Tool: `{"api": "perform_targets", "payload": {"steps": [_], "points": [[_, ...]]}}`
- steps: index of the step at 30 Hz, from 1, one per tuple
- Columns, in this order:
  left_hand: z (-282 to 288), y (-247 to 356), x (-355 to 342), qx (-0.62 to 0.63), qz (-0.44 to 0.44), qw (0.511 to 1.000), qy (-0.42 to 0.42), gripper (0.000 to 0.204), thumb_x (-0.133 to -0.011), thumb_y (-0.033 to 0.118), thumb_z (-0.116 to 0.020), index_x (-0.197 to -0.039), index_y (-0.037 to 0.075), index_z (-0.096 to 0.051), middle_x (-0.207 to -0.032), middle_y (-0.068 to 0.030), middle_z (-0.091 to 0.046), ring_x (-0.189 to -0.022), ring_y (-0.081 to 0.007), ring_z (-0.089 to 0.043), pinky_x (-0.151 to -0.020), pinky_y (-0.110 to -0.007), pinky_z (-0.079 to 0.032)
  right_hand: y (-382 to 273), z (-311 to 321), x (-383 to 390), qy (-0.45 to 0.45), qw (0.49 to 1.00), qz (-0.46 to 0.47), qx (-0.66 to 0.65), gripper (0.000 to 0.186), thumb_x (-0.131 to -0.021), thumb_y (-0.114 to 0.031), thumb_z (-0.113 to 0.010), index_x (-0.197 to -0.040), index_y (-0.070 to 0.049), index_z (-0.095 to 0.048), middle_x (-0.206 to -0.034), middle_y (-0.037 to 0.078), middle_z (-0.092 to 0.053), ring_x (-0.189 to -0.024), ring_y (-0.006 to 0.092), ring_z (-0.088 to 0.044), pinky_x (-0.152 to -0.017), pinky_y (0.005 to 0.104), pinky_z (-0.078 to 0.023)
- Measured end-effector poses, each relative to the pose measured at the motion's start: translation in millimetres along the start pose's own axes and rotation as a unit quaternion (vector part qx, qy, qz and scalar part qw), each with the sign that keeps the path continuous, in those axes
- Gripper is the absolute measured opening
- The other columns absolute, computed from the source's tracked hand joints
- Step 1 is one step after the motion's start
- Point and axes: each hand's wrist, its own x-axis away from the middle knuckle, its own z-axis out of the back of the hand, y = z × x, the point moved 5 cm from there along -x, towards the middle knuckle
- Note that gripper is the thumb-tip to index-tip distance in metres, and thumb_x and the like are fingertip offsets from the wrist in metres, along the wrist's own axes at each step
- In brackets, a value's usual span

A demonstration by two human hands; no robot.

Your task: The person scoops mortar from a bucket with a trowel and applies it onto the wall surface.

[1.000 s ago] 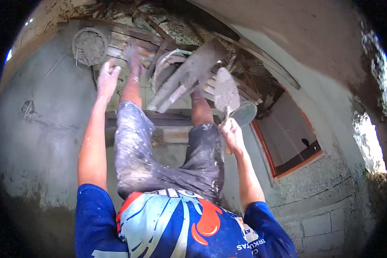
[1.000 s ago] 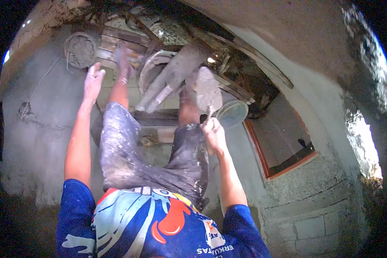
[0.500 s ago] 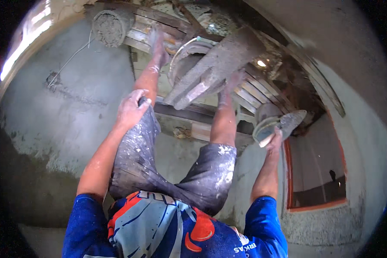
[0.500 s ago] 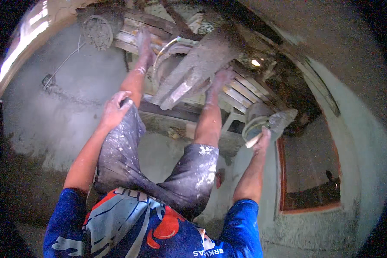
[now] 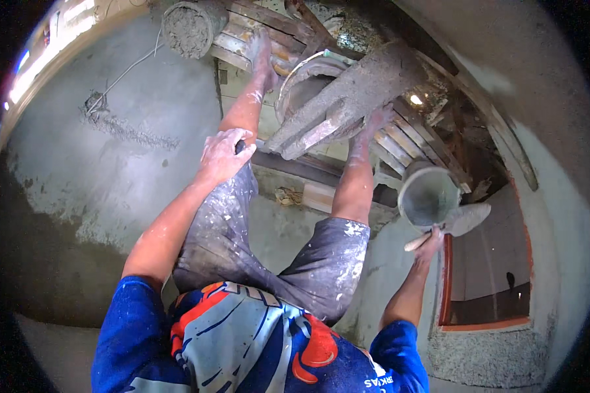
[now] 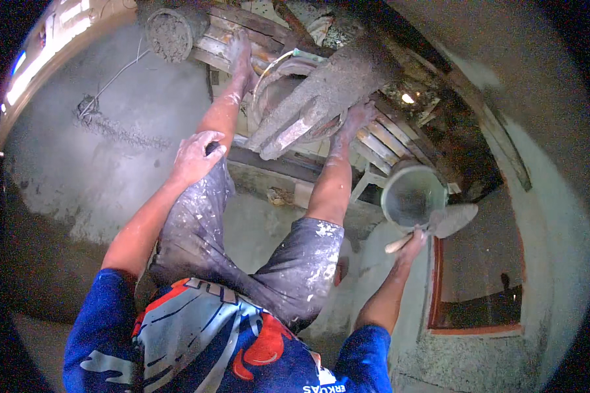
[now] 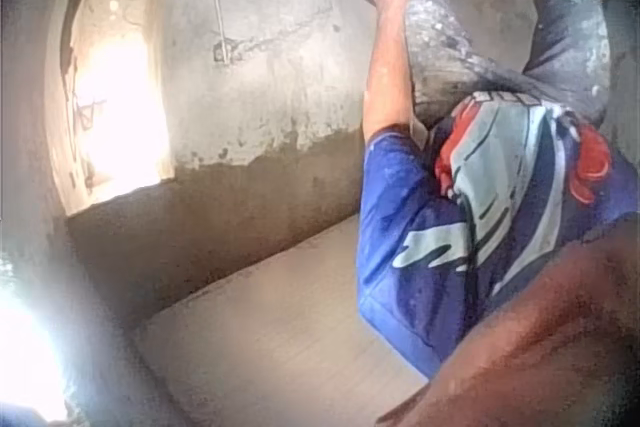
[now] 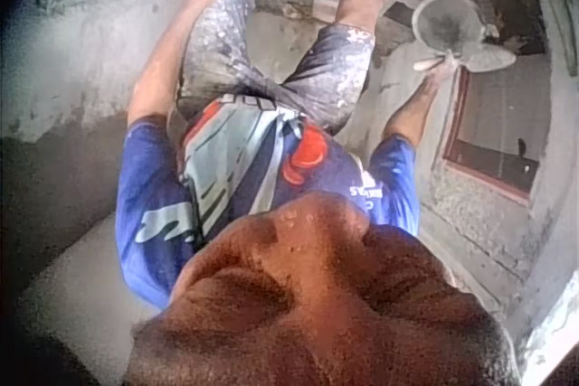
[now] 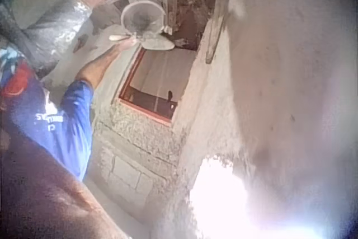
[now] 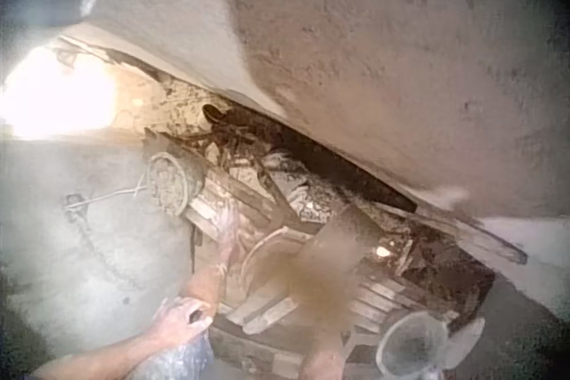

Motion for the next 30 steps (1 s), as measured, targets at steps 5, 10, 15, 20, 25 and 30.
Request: {"api": "perform_targets", "payload": {"steps": [5,10,15,20,25,30], "points": [[20.2,11.5,15.0,0.1,-0.02,0.995,0.0,0.034,-0.087,0.027,-0.062,-0.115,0.008,-0.063,-0.11,-0.0115,-0.066,-0.101,-0.0285,-0.062,-0.088,-0.04,-0.048,-88.6,-15.4,127.2,-0.061,0.991,0.033,0.11,0.042,-0.087,-0.018,-0.063,-0.122,0.0,-0.049,-0.098,0.004,-0.053,-0.083,0.0158,-0.053,-0.074,0.0345,-0.046],[8.4,76.2,30.9,0.371,-0.059,0.924,-0.074,0.042,-0.088,0.025,-0.064,-0.125,0.006,-0.057,-0.118,-0.013,-0.063,-0.104,-0.023,-0.061,-0.089,-0.036,-0.049,-211.4,-61.7,293.5,-0.132,0.963,0.126,0.198,0.024,-0.08,0.0,-0.061,-0.103,-0.002,-0.055,-0.088,0.002,-0.051,-0.079,0.0132,-0.05,-0.073,0.0305,-0.045],[-5.9,86.8,47.8,0.475,-0.054,0.876,-0.071,0.075,-0.085,0.034,-0.068,-0.145,0.005,-0.032,-0.142,-0.0207,-0.044,-0.13,-0.0301,-0.046,-0.104,-0.039,-0.042,-239.4,-134.1,411.2,-0.301,0.854,0.215,0.367,0.014,-0.072,-0.012,-0.067,-0.079,-0.006,-0.056,-0.084,0.011,-0.053,-0.075,0.0225,-0.05,-0.077,0.0375,-0.046],[5.6,48.5,63.4,0.725,0.056,0.68,-0.089,0.043,-0.089,0.029,-0.067,-0.12,0.002,-0.054,-0.108,-0.0051,-0.064,-0.093,-0.0128,-0.06,-0.084,-0.029,-0.048,-292.4,-245.1,504.6,-0.432,0.516,0.469,0.572,0.023,-0.064,-0.021,-0.073,-0.082,-0.009,-0.064,-0.084,0.016,-0.05,-0.081,0.0355,-0.051,-0.074,0.0449,-0.043],[1.0,-2.9,65.8,0.855,0.181,0.48,0.075,0.029,-0.099,0.029,-0.052,-0.114,0.005,-0.054,-0.1,-0.0056,-0.064,-0.088,-0.0166,-0.064,-0.071,-0.028,-0.052,-321.3,-364.6,547.6,-0.459,0.38,0.561,0.575,0.015,-0.061,-0.015,-0.07,-0.069,-0.006,-0.06,-0.081,0.014,-0.05,-0.079,0.0327,-0.051,-0.072,0.0434,-0.041],[34.0,-31.3,44.2,0.882,0.296,0.356,0.085,0.033,-0.098,0.034,-0.052,-0.12,0.009,-0.046,-0.095,-0.0074,-0.059,-0.088,-0.0192,-0.064,-0.072,-0.032,-0.055,-316.0,-475.0,567.3,-0.473,0.302,0.626,0.542,0.012,-0.064,-0.012,-0.068,-0.074,-0.007,-0.066,-0.086,0.011,-0.054,-0.088,0.0313,-0.054,-0.08,0.043,-0.044]]}}
